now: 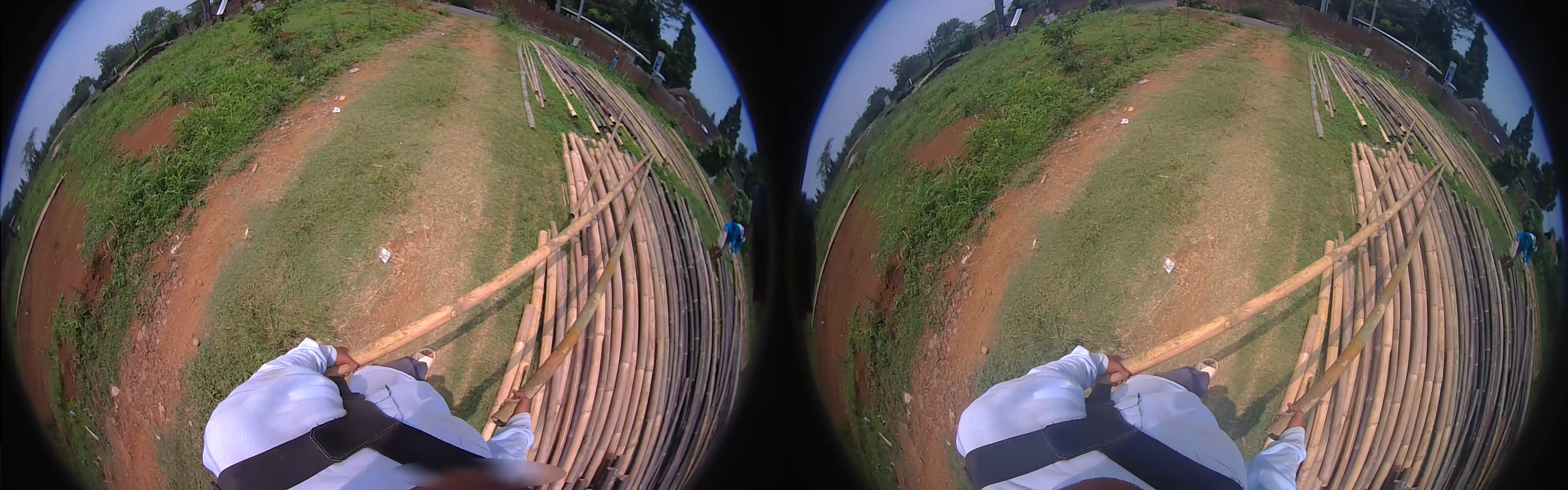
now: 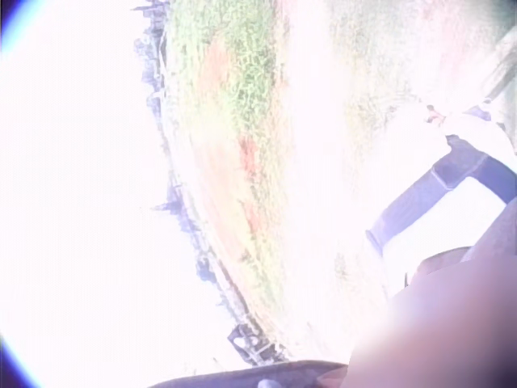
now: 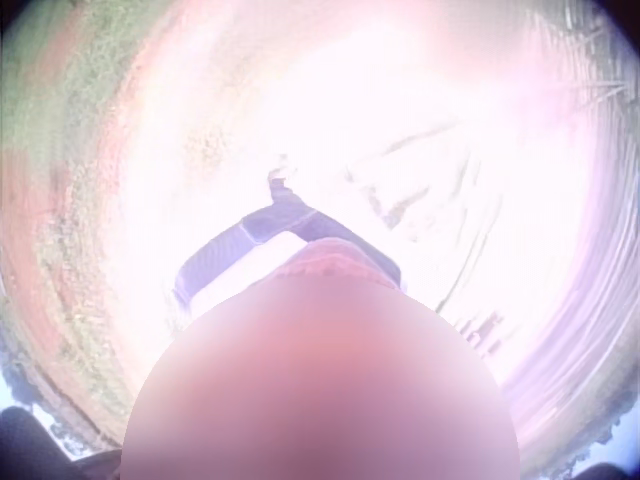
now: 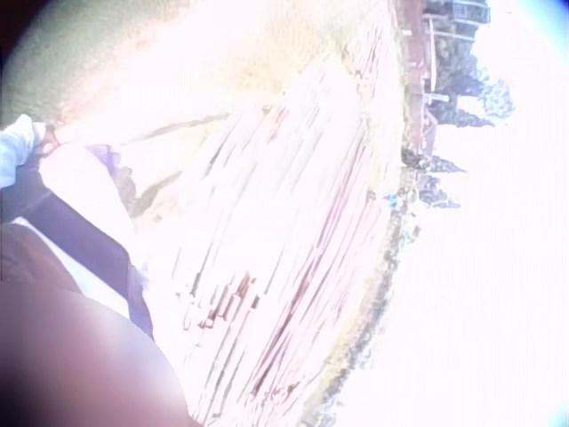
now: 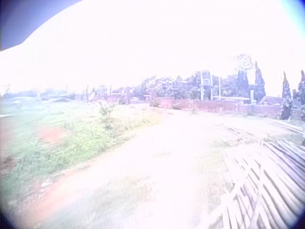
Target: The person repeatedly picks up long bamboo poles from a pile, carries them a short distance, and places them onto a growing stack. The person handles the poles one at a time, walking back and forth between the source pile and the stack.
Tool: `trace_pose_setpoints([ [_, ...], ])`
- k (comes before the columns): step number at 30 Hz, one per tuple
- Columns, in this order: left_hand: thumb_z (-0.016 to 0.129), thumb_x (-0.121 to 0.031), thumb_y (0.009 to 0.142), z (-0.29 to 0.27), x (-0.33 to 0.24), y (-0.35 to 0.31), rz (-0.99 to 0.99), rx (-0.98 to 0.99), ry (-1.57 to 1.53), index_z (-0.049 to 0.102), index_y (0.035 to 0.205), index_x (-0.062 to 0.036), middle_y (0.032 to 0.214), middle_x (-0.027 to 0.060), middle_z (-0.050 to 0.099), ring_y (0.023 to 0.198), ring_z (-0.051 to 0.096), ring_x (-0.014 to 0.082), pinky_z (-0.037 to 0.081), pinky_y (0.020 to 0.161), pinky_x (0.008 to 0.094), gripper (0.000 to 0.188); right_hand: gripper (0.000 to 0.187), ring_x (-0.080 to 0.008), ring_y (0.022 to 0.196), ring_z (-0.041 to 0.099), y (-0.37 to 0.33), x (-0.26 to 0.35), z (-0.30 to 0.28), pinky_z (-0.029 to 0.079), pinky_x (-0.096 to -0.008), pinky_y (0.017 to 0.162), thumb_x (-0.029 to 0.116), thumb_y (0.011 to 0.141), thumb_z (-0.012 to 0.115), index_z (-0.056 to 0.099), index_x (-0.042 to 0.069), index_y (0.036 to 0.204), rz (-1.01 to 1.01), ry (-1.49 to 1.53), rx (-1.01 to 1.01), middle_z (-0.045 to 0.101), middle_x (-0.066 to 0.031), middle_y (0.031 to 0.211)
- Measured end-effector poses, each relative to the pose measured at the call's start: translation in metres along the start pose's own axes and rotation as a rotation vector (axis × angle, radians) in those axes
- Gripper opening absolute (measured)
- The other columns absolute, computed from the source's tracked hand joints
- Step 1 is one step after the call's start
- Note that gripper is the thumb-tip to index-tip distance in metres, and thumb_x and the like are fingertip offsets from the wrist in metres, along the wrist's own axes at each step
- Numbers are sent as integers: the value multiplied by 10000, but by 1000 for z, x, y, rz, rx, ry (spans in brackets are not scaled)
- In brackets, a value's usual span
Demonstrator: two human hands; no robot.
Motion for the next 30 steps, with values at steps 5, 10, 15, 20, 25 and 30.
trace_pose_setpoints([
  [5,680,-136,600,19,35,-72,26,52,-21,569,757,-26,601,111,564,522,569,204,450,446,329,221,240,-306,434,503,-40,-30,-3,439,-416,428,233,641,562,424,74,755,-63,53,117,487,-142,521],
  [10,652,-198,624,23,68,-134,83,60,-14,578,779,-24,580,110,548,489,551,217,458,446,355,244,306,-306,494,517,-79,-86,-7,451,-407,463,207,603,591,516,63,862,-66,61,42,504,-123,644],
  [15,658,-217,624,16,111,-156,102,47,32,579,792,-27,608,91,556,510,551,198,455,463,337,266,295,-298,492,505,-109,-144,11,444,-400,452,217,610,581,481,73,848,-112,75,27,498,-126,601],
  [20,674,-244,632,8,156,-175,89,110,-4,585,829,-39,618,59,550,510,538,174,432,474,305,297,266,-284,557,527,-158,-193,19,461,-385,496,150,591,605,552,25,820,-79,76,3,522,-108,697],
  [25,683,-262,624,-21,220,-214,185,85,82,607,790,-47,600,52,549,499,533,163,426,465,296,282,318,-308,452,492,-239,-257,64,436,-409,431,251,619,576,421,81,840,-83,4,57,481,-140,553],
  [30,692,-244,590,-63,300,-262,180,-11,84,619,704,-48,570,67,554,487,538,167,440,448,297,238,346,-327,455,490,-338,-325,101,431,-437,438,229,619,565,392,82,880,27,39,-6,480,-146,576],
])
Point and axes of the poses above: each hand's wrist, its own y-axis towards the middle knuckle, its own z-axis out of the palm, x = y × z, the point moved 6 cm from there along y, towards the middle knuckle
